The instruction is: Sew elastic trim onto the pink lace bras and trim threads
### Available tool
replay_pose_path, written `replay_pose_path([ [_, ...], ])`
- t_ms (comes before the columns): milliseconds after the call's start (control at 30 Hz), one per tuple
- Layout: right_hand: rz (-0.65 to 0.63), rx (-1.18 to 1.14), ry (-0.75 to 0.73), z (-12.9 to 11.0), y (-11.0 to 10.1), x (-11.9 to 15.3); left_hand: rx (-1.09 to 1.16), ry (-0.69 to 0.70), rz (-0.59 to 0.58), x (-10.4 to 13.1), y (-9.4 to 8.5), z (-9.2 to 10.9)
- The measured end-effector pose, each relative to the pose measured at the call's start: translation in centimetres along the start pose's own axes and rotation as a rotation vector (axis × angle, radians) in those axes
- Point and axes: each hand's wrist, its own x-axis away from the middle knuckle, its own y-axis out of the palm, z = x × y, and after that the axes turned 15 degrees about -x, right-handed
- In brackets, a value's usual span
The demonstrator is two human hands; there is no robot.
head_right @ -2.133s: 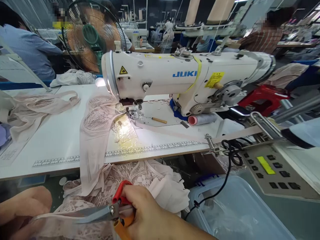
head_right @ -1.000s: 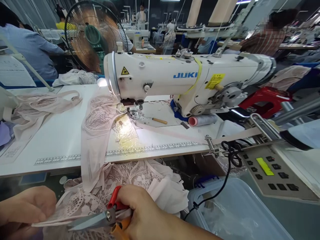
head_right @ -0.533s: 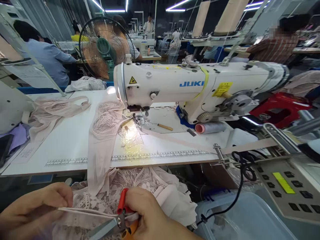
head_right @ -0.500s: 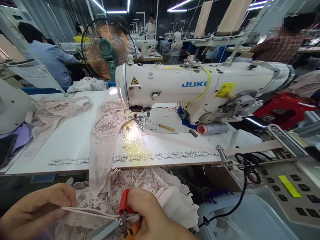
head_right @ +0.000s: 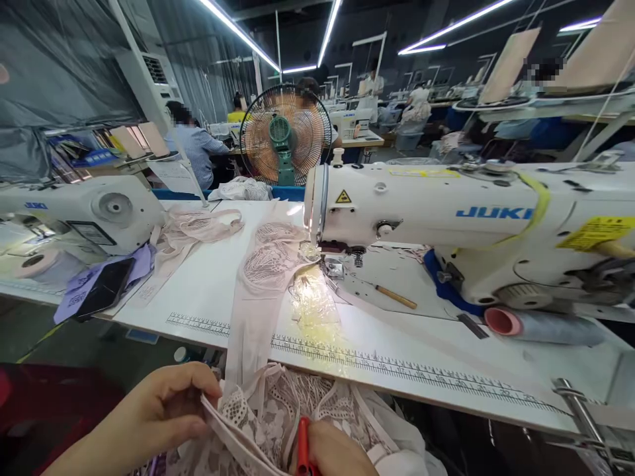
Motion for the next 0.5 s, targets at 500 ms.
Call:
replay_pose_path([
  [500, 0.255, 0.194, -0.144, -1.1, 1.0, 1.5, -0.551, 0.520, 0.367, 0.1, 0.6, -1.7],
])
